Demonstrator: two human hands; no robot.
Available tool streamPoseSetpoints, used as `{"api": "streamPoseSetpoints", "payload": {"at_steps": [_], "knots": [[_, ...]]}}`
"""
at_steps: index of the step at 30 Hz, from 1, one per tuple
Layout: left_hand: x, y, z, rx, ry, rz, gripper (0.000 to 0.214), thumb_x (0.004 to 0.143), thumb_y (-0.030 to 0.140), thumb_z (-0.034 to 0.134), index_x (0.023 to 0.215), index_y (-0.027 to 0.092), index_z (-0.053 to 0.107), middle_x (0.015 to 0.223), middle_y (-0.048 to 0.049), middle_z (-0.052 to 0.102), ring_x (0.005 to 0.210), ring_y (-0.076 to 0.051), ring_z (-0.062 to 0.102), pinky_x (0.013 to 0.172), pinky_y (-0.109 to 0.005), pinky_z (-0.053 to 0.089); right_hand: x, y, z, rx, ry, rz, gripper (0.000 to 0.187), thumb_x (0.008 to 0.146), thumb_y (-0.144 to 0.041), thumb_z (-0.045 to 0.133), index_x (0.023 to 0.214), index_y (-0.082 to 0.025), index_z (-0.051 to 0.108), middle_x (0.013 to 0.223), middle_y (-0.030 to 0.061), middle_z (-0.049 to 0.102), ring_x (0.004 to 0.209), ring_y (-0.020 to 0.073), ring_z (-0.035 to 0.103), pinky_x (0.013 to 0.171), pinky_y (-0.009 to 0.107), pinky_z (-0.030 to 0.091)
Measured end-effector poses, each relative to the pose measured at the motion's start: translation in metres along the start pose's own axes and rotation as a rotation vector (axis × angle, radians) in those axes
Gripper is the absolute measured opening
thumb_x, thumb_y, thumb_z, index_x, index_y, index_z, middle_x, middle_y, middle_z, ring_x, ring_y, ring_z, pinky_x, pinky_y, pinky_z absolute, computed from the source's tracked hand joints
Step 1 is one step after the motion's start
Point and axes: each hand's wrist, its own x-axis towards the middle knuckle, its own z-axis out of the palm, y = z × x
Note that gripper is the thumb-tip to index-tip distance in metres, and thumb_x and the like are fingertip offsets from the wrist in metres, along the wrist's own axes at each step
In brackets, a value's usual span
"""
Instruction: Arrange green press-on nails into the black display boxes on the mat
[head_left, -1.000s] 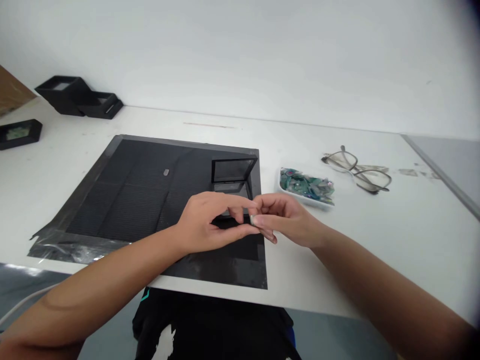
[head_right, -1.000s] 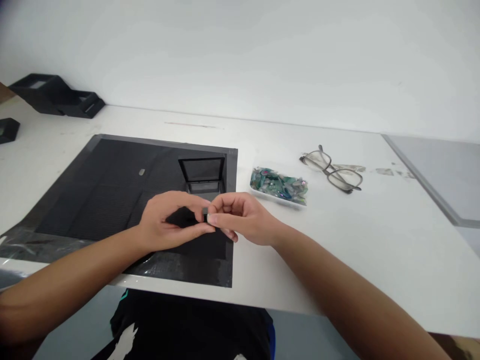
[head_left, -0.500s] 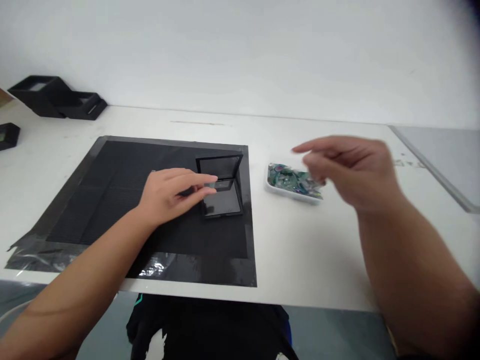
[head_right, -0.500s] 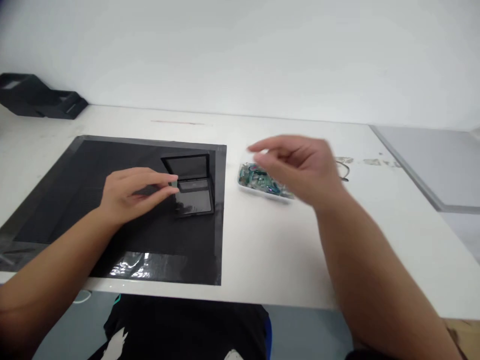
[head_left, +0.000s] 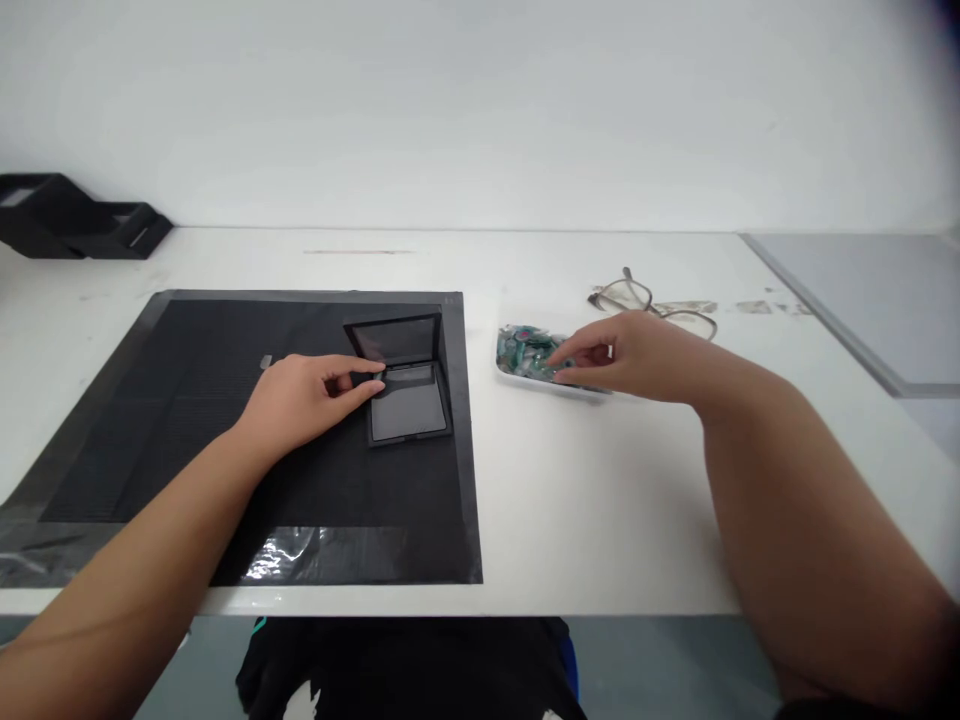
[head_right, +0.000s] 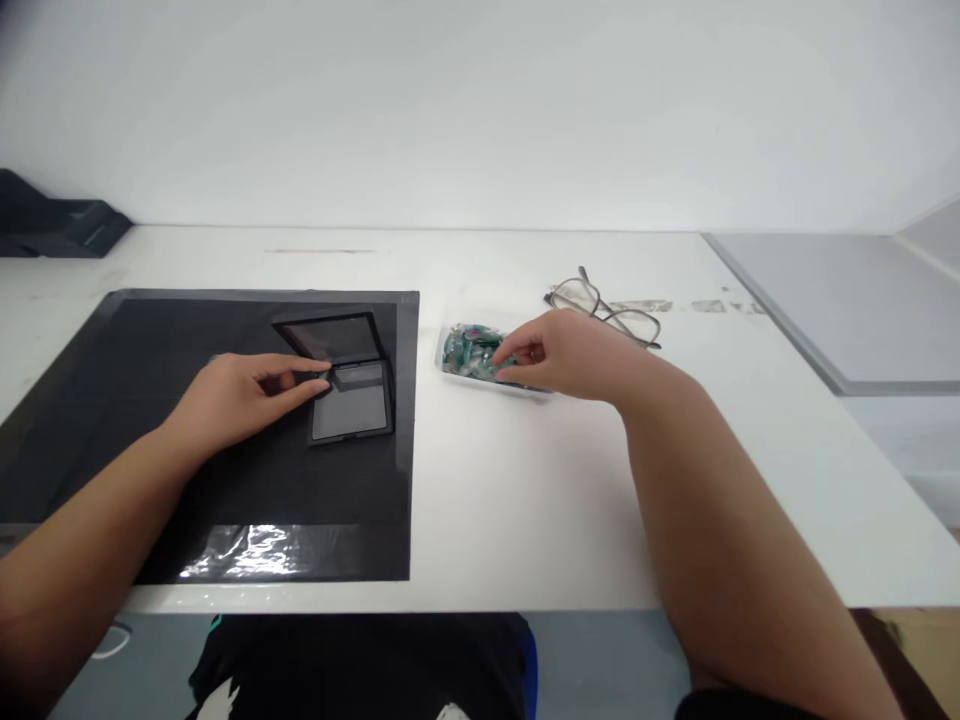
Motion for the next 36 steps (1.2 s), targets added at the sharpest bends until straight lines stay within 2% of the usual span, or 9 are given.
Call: {"api": "streamPoseSetpoints", "payload": {"at_steps": [3, 6, 10, 13, 16, 20, 22, 28, 36], "knots": [[0.000, 0.001, 0.000, -0.050, -0.011, -0.035, 0.042, 0.084, 0.063, 0.064, 0.111, 0.033, 0.076, 0.066, 0.0035, 0.067, 0.055, -0.010, 0.053, 0.051, -0.021, 0.038, 0.004, -0.009, 0.005, -0.057, -0.014, 0.024, 0.026, 0.080, -0.047, 0.070, 0.100, -0.033, 0.080, 0.061, -0.0008, 0.058, 0.049, 0.0117, 0.043, 0.048, 0.031, 0.032], [0.000, 0.000, 0.002, -0.086, -0.016, -0.044, 0.044, 0.084, 0.062, 0.064, 0.113, 0.031, 0.076, 0.067, 0.0026, 0.067, 0.057, -0.011, 0.055, 0.051, -0.021, 0.039, 0.007, -0.013, 0.009, -0.126, 0.006, 0.034, 0.025, 0.080, -0.043, 0.069, 0.101, -0.034, 0.080, 0.059, -0.0016, 0.057, 0.048, 0.0116, 0.044, 0.049, 0.031, 0.032], [-0.001, -0.002, 0.005, -0.093, -0.031, -0.073, 0.045, 0.083, 0.063, 0.064, 0.115, 0.034, 0.075, 0.073, 0.0024, 0.069, 0.061, -0.012, 0.057, 0.053, -0.022, 0.040, 0.004, -0.009, 0.006, -0.178, 0.060, 0.062, 0.027, 0.078, -0.048, 0.071, 0.098, -0.032, 0.079, 0.062, -0.0009, 0.059, 0.051, 0.0130, 0.049, 0.051, 0.031, 0.034], [-0.002, -0.001, 0.005, -0.095, -0.019, -0.101, 0.046, 0.082, 0.065, 0.065, 0.115, 0.035, 0.075, 0.077, 0.0021, 0.072, 0.064, -0.013, 0.060, 0.056, -0.023, 0.042, 0.001, -0.005, 0.002, -0.167, 0.095, 0.058, 0.031, 0.076, -0.051, 0.070, 0.099, -0.030, 0.076, 0.072, 0.0002, 0.066, 0.058, 0.0147, 0.055, 0.052, 0.029, 0.036], [-0.003, 0.000, 0.005, -0.100, -0.014, -0.143, 0.042, 0.080, 0.064, 0.067, 0.111, 0.037, 0.076, 0.085, 0.0025, 0.077, 0.072, -0.015, 0.066, 0.064, -0.026, 0.047, 0.001, -0.004, 0.001, -0.186, 0.132, 0.092, 0.032, 0.077, -0.049, 0.068, 0.102, -0.030, 0.074, 0.081, 0.0004, 0.070, 0.065, 0.0167, 0.061, 0.053, 0.029, 0.040], [-0.004, 0.001, 0.005, -0.109, -0.036, -0.134, 0.034, 0.080, 0.063, 0.068, 0.106, 0.043, 0.077, 0.106, 0.0073, 0.078, 0.093, -0.021, 0.072, 0.082, -0.032, 0.053, 0.004, -0.009, 0.005, -0.210, 0.151, 0.087, 0.029, 0.078, -0.043, 0.067, 0.102, -0.027, 0.076, 0.081, 0.0010, 0.072, 0.067, 0.0177, 0.064, 0.056, 0.030, 0.044], [-0.004, 0.000, 0.005, -0.081, -0.052, -0.128, 0.031, 0.082, 0.062, 0.065, 0.107, 0.046, 0.075, 0.110, 0.0099, 0.077, 0.099, -0.022, 0.073, 0.086, -0.034, 0.054, 0.005, -0.011, 0.008, -0.208, 0.158, 0.069, 0.028, 0.079, -0.041, 0.067, 0.100, -0.027, 0.077, 0.082, 0.0012, 0.073, 0.066, 0.0175, 0.064, 0.055, 0.030, 0.045], [-0.005, 0.004, 0.000, 0.088, -0.095, -0.058, 0.037, 0.087, 0.067, 0.055, 0.115, 0.049, 0.071, 0.110, 0.0105, 0.077, 0.093, -0.022, 0.072, 0.073, -0.031, 0.051, 0.005, -0.011, 0.010, -0.208, 0.204, -0.008, 0.023, 0.080, -0.040, 0.067, 0.095, -0.027, 0.079, 0.085, 0.0017, 0.075, 0.069, 0.0187, 0.064, 0.058, 0.032, 0.045], [-0.012, 0.014, -0.003, 0.321, -0.114, 0.082, 0.040, 0.097, 0.061, 0.042, 0.129, 0.048, 0.063, 0.109, 0.0056, 0.075, 0.087, -0.020, 0.072, 0.062, -0.028, 0.044, -0.001, 0.000, -0.004, 0.147, 0.240, -0.106, 0.026, 0.079, -0.049, 0.073, 0.083, -0.023, 0.077, 0.066, 0.0015, 0.066, 0.052, 0.0114, 0.052, 0.047, 0.027, 0.040]]}}
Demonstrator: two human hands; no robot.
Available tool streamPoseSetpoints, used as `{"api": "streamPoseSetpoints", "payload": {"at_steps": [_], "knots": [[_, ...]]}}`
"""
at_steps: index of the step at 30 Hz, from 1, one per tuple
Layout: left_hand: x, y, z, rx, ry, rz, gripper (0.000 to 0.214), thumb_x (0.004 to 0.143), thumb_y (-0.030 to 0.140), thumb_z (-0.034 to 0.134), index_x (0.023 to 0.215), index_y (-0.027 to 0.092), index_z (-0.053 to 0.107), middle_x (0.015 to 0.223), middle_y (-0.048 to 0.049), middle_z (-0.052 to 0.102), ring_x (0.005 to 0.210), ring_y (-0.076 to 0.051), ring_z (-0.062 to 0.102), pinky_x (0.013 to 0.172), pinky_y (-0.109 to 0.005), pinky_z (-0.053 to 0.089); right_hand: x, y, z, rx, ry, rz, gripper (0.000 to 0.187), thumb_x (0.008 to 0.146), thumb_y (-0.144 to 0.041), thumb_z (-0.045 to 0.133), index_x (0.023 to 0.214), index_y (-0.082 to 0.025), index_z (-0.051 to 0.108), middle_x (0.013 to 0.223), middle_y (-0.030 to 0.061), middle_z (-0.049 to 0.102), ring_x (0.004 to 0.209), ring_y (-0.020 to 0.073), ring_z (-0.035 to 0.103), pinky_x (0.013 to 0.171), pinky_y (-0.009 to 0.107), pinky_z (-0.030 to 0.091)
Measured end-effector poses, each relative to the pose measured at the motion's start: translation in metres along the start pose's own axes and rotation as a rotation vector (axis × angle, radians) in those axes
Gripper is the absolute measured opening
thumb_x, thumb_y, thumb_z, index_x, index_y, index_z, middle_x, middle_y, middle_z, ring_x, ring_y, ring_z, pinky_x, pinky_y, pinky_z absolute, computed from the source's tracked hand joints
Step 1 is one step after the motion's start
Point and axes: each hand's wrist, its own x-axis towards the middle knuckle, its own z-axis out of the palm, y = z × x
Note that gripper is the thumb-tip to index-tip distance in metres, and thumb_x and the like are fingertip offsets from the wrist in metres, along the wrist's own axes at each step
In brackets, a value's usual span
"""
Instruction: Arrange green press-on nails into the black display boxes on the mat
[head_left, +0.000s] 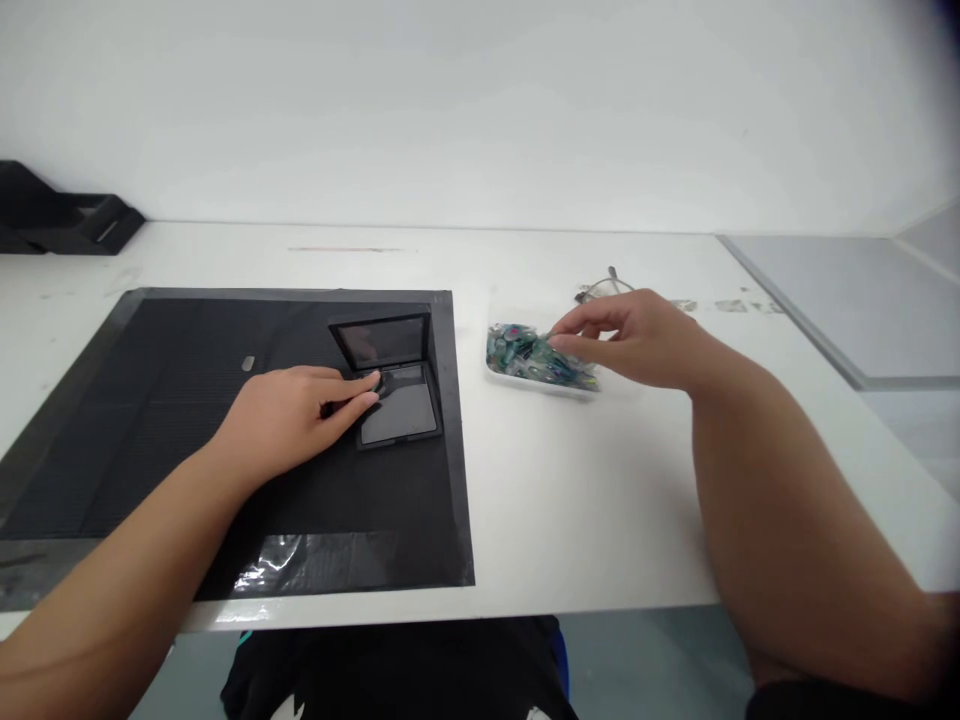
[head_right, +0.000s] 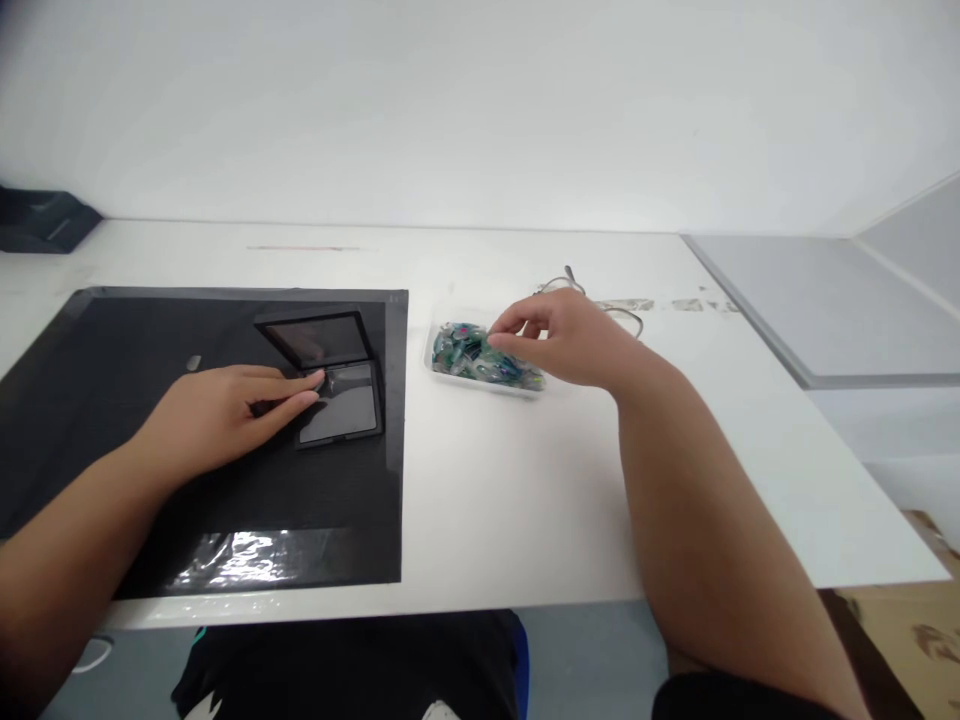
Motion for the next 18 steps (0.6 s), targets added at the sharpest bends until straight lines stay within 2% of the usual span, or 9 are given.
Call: {"api": "streamPoseSetpoints", "payload": {"at_steps": [2, 7, 11, 14, 18], "knots": [[-0.002, 0.003, -0.001, 0.079, -0.008, 0.045, 0.047, 0.098, 0.062, 0.040, 0.138, 0.044, 0.057, 0.110, 0.0020, 0.075, 0.091, -0.023, 0.072, 0.065, -0.030, 0.046, 0.000, -0.002, -0.002, 0.200, -0.007, -0.031, 0.027, 0.080, -0.048, 0.074, 0.082, -0.022, 0.074, 0.064, 0.0011, 0.065, 0.052, 0.0108, 0.051, 0.044, 0.026, 0.039], [-0.005, 0.012, -0.001, 0.217, -0.036, 0.119, 0.060, 0.100, 0.063, 0.032, 0.150, 0.031, 0.045, 0.108, -0.0045, 0.074, 0.099, -0.027, 0.070, 0.085, -0.040, 0.048, 0.000, -0.007, 0.004, 0.671, -0.076, -0.170, 0.022, 0.081, -0.040, 0.078, 0.078, -0.020, 0.071, 0.063, 0.0004, 0.064, 0.050, 0.0098, 0.053, 0.038, 0.023, 0.039], [-0.007, 0.018, 0.002, 0.270, -0.032, 0.116, 0.067, 0.101, 0.064, 0.029, 0.154, 0.025, 0.037, 0.108, -0.0066, 0.072, 0.096, -0.027, 0.069, 0.082, -0.040, 0.048, -0.005, -0.016, 0.006, 0.855, -0.151, -0.334, 0.013, 0.079, -0.034, 0.081, 0.078, -0.023, 0.076, 0.060, -0.0010, 0.068, 0.046, 0.0100, 0.057, 0.036, 0.022, 0.043], [-0.007, 0.019, 0.004, 0.284, -0.018, 0.125, 0.064, 0.103, 0.058, 0.027, 0.155, 0.022, 0.035, 0.107, -0.0066, 0.072, 0.096, -0.026, 0.069, 0.081, -0.039, 0.047, -0.008, -0.022, 0.006, 0.969, -0.191, -0.469, 0.004, 0.080, -0.027, 0.081, 0.083, -0.027, 0.078, 0.059, -0.0032, 0.070, 0.044, 0.0089, 0.056, 0.038, 0.022, 0.046], [-0.006, 0.016, 0.001, 0.259, -0.010, 0.124, 0.059, 0.104, 0.054, 0.030, 0.154, 0.023, 0.038, 0.101, -0.0052, 0.073, 0.096, -0.026, 0.068, 0.081, -0.037, 0.048, -0.008, -0.024, 0.011, 1.014, -0.228, -0.542, 0.003, 0.082, -0.026, 0.079, 0.085, -0.026, 0.078, 0.062, -0.0027, 0.069, 0.045, 0.0088, 0.057, 0.039, 0.022, 0.049]]}}
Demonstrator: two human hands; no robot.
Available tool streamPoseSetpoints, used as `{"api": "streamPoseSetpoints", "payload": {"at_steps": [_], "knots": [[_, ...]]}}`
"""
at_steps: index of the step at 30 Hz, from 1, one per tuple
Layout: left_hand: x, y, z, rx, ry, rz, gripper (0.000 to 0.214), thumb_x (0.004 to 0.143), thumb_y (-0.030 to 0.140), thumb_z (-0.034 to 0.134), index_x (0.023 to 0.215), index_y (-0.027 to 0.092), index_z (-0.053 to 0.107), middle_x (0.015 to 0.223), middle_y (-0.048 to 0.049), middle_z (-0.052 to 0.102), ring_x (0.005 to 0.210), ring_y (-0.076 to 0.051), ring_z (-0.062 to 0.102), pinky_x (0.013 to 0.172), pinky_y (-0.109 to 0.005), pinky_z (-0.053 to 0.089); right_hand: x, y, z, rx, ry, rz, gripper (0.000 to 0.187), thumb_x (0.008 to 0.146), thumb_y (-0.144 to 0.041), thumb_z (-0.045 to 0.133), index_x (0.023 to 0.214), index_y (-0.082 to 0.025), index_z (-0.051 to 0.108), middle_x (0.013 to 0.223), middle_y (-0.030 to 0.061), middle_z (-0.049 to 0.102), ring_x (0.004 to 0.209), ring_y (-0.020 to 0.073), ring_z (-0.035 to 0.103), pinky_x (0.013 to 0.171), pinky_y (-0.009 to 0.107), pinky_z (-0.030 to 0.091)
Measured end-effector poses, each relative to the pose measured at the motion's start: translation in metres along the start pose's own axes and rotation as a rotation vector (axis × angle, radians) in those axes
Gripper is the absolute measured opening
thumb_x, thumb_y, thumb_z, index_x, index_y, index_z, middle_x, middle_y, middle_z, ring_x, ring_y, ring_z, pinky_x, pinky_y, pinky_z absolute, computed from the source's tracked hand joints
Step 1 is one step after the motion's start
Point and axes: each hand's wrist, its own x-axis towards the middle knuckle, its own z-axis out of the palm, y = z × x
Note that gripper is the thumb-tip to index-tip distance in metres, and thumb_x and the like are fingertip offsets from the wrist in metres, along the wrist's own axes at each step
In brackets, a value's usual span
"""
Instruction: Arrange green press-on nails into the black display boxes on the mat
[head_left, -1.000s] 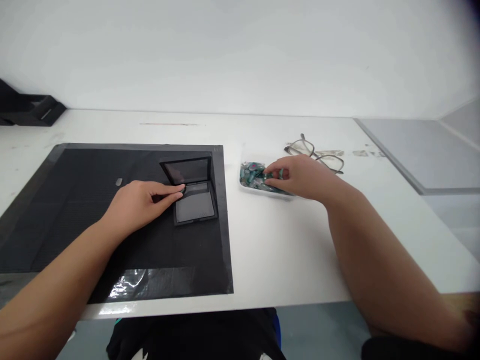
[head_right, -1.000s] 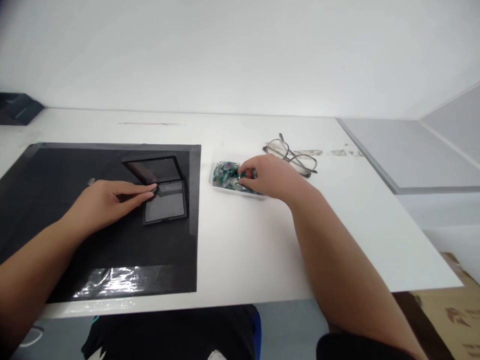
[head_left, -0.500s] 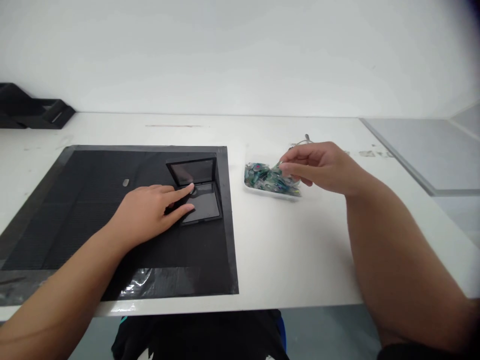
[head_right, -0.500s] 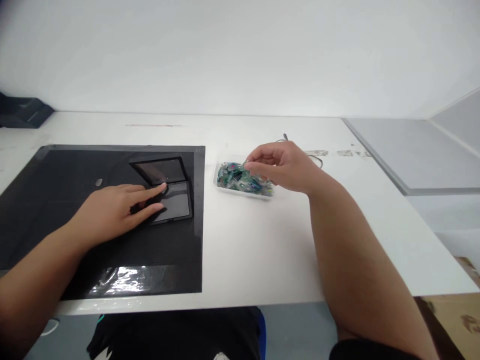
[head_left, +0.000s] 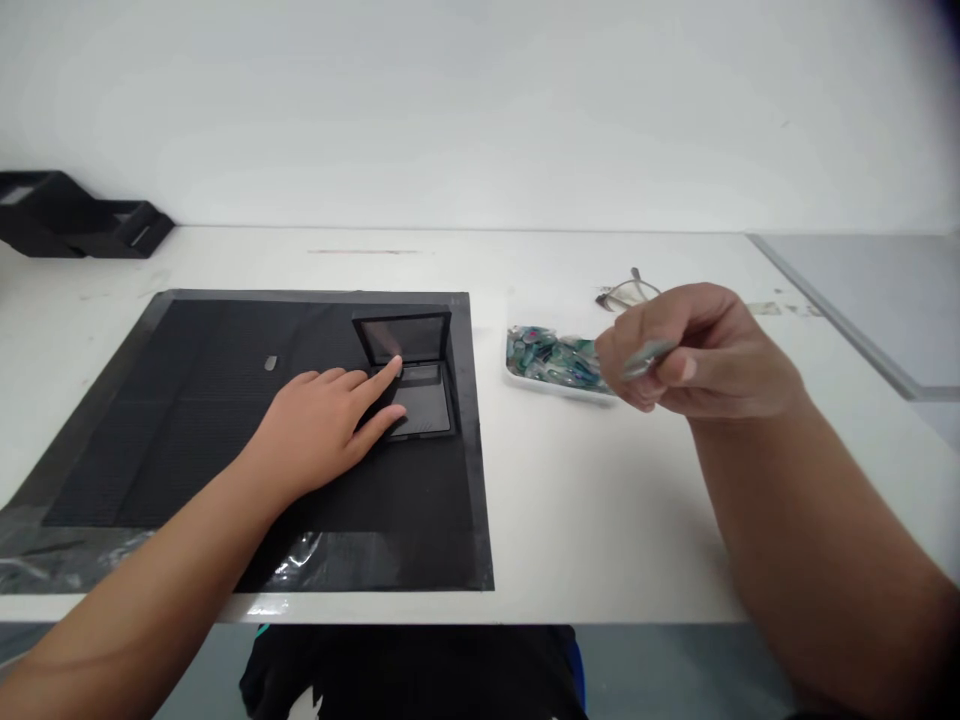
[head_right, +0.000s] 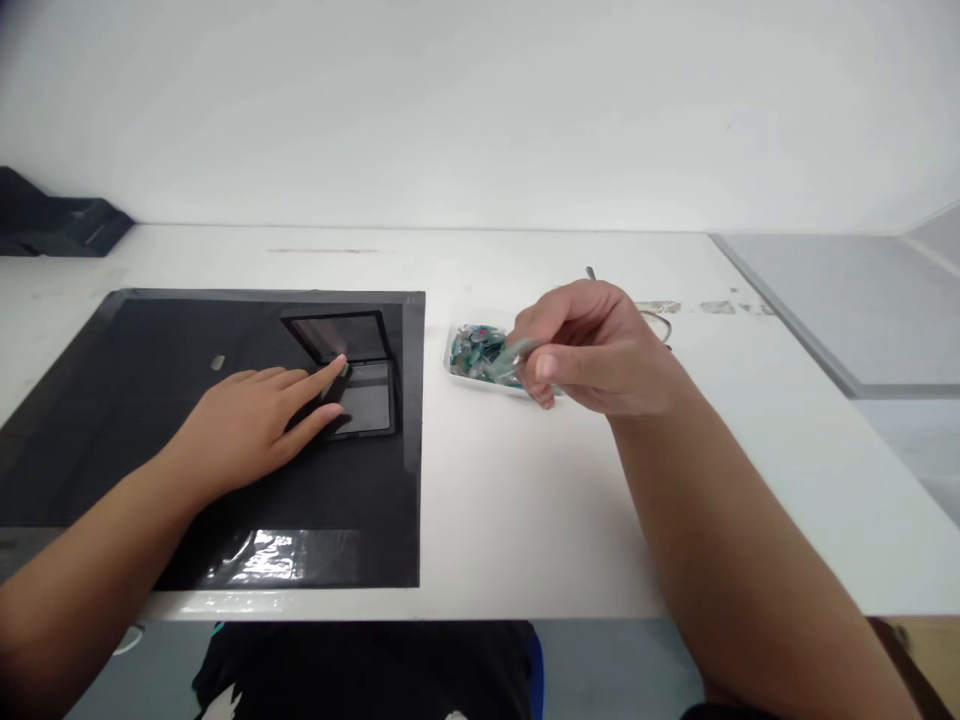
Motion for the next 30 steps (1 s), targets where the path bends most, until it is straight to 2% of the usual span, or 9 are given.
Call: {"api": "streamPoseSetpoints", "payload": {"at_steps": [3, 6, 10, 12, 14, 17, 19, 24, 30], "knots": [[0.000, -0.005, -0.004, -0.041, 0.025, -0.002, 0.061, 0.102, 0.059, 0.034, 0.152, 0.025, 0.042, 0.099, -0.0044, 0.074, 0.094, -0.025, 0.069, 0.078, -0.035, 0.048, 0.001, 0.006, 0.006, 0.040, 0.007, 0.027, 0.006, 0.086, -0.031, 0.076, 0.085, -0.025, 0.076, 0.058, -0.0040, 0.062, 0.044, 0.0075, 0.053, 0.038, 0.020, 0.046], [-0.002, -0.010, -0.008, -0.068, 0.154, 0.016, 0.057, 0.101, 0.058, 0.038, 0.144, 0.024, 0.053, 0.091, -0.0035, 0.074, 0.087, -0.023, 0.069, 0.070, -0.032, 0.046, 0.003, 0.008, 0.018, 0.067, 0.052, 0.100, 0.011, 0.088, -0.036, 0.073, 0.087, -0.026, 0.074, 0.055, -0.0057, 0.055, 0.043, 0.0070, 0.050, 0.037, 0.019, 0.043], [-0.007, -0.009, -0.011, -0.173, 0.563, 0.135, 0.037, 0.097, 0.045, 0.056, 0.123, 0.023, 0.069, 0.077, -0.0004, 0.071, 0.072, -0.015, 0.065, 0.064, -0.028, 0.046, 0.005, 0.012, 0.041, 0.103, 0.103, 0.228, 0.015, 0.089, -0.039, 0.072, 0.087, -0.024, 0.071, 0.057, -0.0059, 0.053, 0.044, 0.0058, 0.047, 0.037, 0.018, 0.040], [-0.009, -0.003, -0.010, -0.267, 0.766, 0.254, 0.032, 0.090, 0.040, 0.068, 0.117, 0.022, 0.070, 0.070, 0.0024, 0.068, 0.064, -0.011, 0.062, 0.062, -0.025, 0.047, 0.006, 0.017, 0.057, 0.102, 0.049, 0.231, 0.015, 0.092, -0.037, 0.068, 0.088, -0.023, 0.070, 0.059, -0.0056, 0.054, 0.045, 0.0053, 0.047, 0.039, 0.018, 0.039], [-0.010, 0.004, -0.007, -0.325, 0.862, 0.374, 0.036, 0.085, 0.039, 0.075, 0.116, 0.022, 0.068, 0.068, 0.0047, 0.067, 0.060, -0.008, 0.060, 0.061, -0.023, 0.048, 0.007, 0.024, 0.073, 0.061, -0.033, 0.282, 0.014, 0.095, -0.034, 0.065, 0.091, -0.021, 0.069, 0.061, -0.0050, 0.057, 0.047, 0.0054, 0.048, 0.041, 0.018, 0.041], [-0.011, 0.012, -0.003, -0.341, 0.887, 0.501, 0.031, 0.085, 0.032, 0.075, 0.114, 0.024, 0.068, 0.068, 0.0065, 0.068, 0.061, -0.007, 0.062, 0.059, -0.021, 0.049, 0.009, 0.032, 0.093, -0.011, -0.108, 0.440, 0.019, 0.095, -0.035, 0.063, 0.089, -0.017, 0.067, 0.060, -0.0043, 0.056, 0.046, 0.0051, 0.045, 0.041, 0.019, 0.037], [-0.010, 0.013, -0.002, -0.340, 0.908, 0.543, 0.022, 0.085, 0.026, 0.074, 0.106, 0.027, 0.070, 0.069, 0.0076, 0.069, 0.060, -0.006, 0.063, 0.057, -0.021, 0.049, 0.010, 0.034, 0.100, -0.002, -0.129, 0.489, 0.023, 0.095, -0.037, 0.063, 0.086, -0.016, 0.066, 0.058, -0.0045, 0.055, 0.045, 0.0044, 0.042, 0.041, 0.019, 0.033], [-0.010, 0.012, -0.006, -0.312, 0.976, 0.580, 0.005, 0.083, 0.024, 0.076, 0.084, 0.028, 0.073, 0.069, 0.0082, 0.071, 0.059, -0.006, 0.064, 0.055, -0.019, 0.050, 0.011, 0.035, 0.105, 0.031, -0.123, 0.497, 0.019, 0.089, -0.035, 0.071, 0.084, -0.017, 0.067, 0.056, -0.0057, 0.054, 0.044, 0.0045, 0.041, 0.041, 0.020, 0.031], [-0.009, 0.013, -0.011, -0.303, 0.999, 0.620, 0.005, 0.085, 0.027, 0.072, 0.080, 0.027, 0.073, 0.069, 0.0073, 0.073, 0.059, -0.006, 0.065, 0.054, -0.019, 0.052, 0.010, 0.038, 0.110, 0.002, -0.063, 0.520, 0.022, 0.086, -0.038, 0.073, 0.082, -0.017, 0.067, 0.056, -0.0052, 0.052, 0.046, 0.0059, 0.041, 0.040, 0.021, 0.031]]}}
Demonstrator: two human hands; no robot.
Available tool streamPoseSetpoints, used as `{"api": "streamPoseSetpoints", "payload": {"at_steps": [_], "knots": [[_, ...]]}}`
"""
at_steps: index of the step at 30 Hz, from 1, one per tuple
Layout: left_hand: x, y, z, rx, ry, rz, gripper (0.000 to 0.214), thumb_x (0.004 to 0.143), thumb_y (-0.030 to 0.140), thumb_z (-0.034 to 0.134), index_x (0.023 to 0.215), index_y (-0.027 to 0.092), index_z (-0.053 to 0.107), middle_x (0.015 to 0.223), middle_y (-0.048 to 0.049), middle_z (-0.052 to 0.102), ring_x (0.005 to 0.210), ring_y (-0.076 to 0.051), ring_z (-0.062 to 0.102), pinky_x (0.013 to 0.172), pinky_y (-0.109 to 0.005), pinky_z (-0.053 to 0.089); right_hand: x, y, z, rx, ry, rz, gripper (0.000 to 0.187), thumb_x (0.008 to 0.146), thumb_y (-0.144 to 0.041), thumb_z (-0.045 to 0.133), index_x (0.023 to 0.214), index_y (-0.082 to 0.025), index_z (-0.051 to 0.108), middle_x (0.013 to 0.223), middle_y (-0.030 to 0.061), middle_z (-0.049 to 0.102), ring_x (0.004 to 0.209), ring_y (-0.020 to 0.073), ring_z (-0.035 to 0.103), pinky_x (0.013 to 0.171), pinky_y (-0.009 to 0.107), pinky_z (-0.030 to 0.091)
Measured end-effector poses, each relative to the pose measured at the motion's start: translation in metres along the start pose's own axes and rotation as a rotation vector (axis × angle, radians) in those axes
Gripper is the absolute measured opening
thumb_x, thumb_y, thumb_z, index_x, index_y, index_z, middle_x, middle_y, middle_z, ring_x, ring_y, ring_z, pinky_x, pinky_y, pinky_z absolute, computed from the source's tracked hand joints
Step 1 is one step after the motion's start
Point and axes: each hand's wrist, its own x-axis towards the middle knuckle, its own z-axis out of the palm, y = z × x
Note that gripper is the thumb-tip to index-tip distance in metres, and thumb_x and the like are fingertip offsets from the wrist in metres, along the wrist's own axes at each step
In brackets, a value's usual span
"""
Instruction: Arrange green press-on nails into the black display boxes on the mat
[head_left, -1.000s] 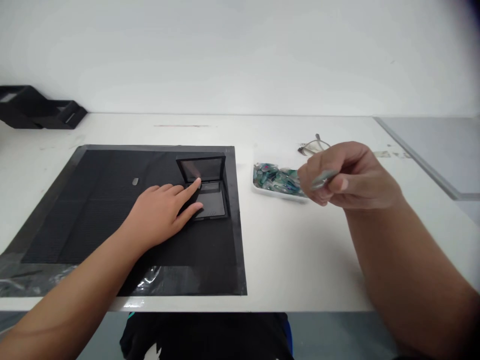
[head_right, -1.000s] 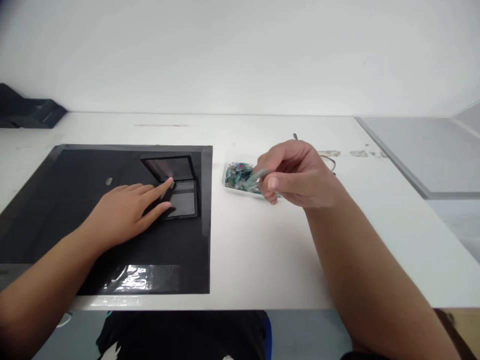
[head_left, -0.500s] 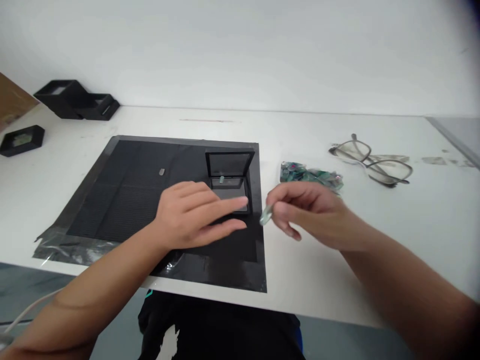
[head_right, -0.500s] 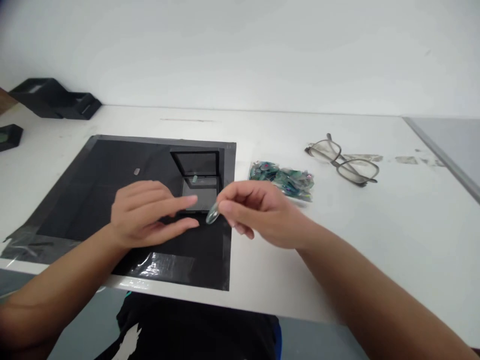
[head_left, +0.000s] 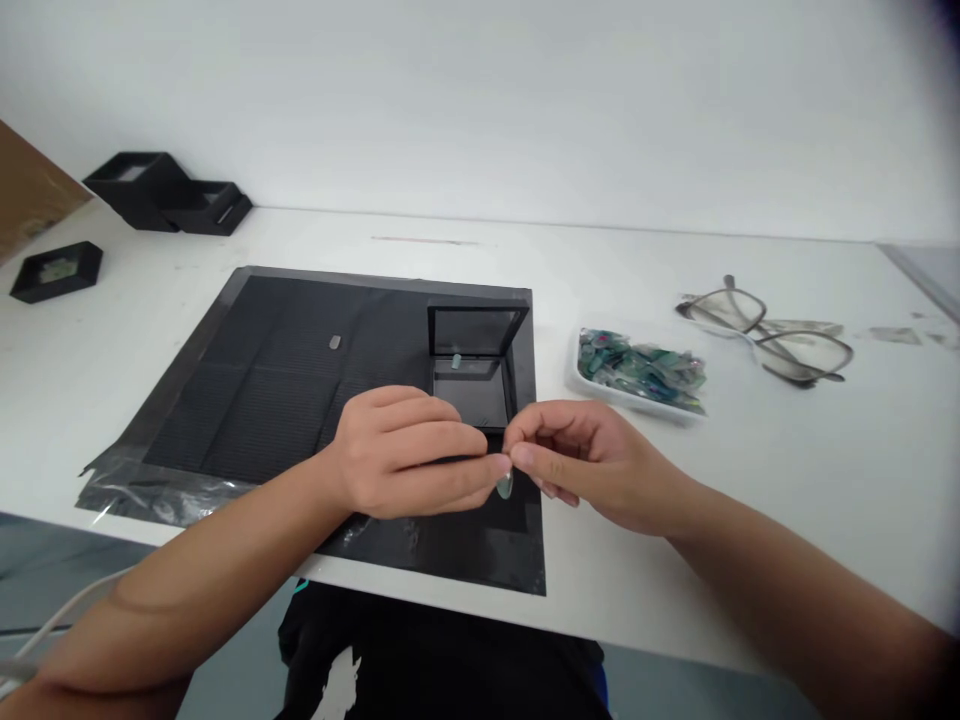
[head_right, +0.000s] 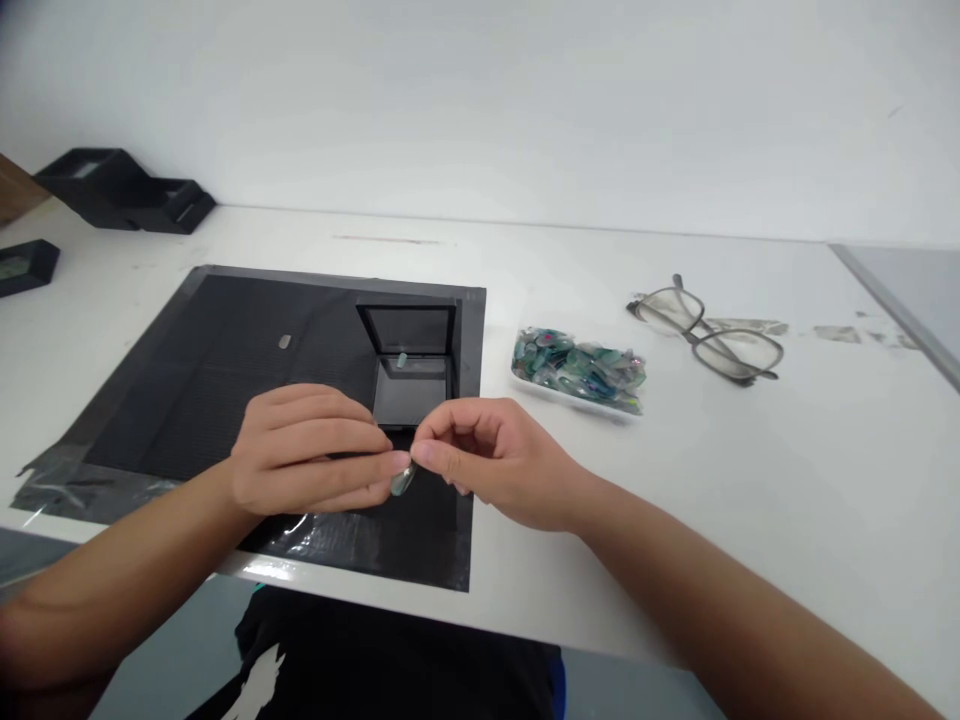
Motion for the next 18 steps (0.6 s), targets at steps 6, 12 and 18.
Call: {"api": "streamPoseSetpoints", "payload": {"at_steps": [6, 12, 18], "knots": [[-0.003, -0.002, 0.000, 0.070, -0.043, -0.022, 0.010, 0.083, 0.029, 0.074, 0.076, 0.023, 0.070, 0.070, 0.0062, 0.072, 0.062, -0.007, 0.065, 0.056, -0.021, 0.051, -0.001, 0.001, 0.006, -0.238, 0.113, -0.165, 0.028, 0.076, -0.037, 0.082, 0.096, -0.019, 0.073, 0.063, -0.0038, 0.055, 0.054, 0.0081, 0.046, 0.047, 0.022, 0.039], [-0.008, 0.000, 0.007, 0.138, -0.093, -0.067, 0.011, 0.087, 0.032, 0.072, 0.081, 0.023, 0.068, 0.075, 0.0076, 0.073, 0.067, -0.007, 0.066, 0.060, -0.022, 0.048, 0.001, 0.008, 0.010, -0.585, 0.296, -0.323, 0.022, 0.084, -0.038, 0.075, 0.098, -0.020, 0.075, 0.064, -0.0021, 0.058, 0.056, 0.0103, 0.049, 0.051, 0.025, 0.042], [-0.016, -0.021, 0.001, 0.126, -0.273, -0.296, 0.024, 0.093, 0.039, 0.062, 0.108, 0.024, 0.072, 0.088, 0.0019, 0.075, 0.078, -0.011, 0.067, 0.067, -0.023, 0.049, 0.007, 0.019, -0.002, -0.858, 0.457, -0.361, 0.029, 0.092, -0.039, 0.065, 0.114, -0.022, 0.072, 0.073, 0.0016, 0.065, 0.060, 0.0134, 0.054, 0.057, 0.029, 0.047]]}}
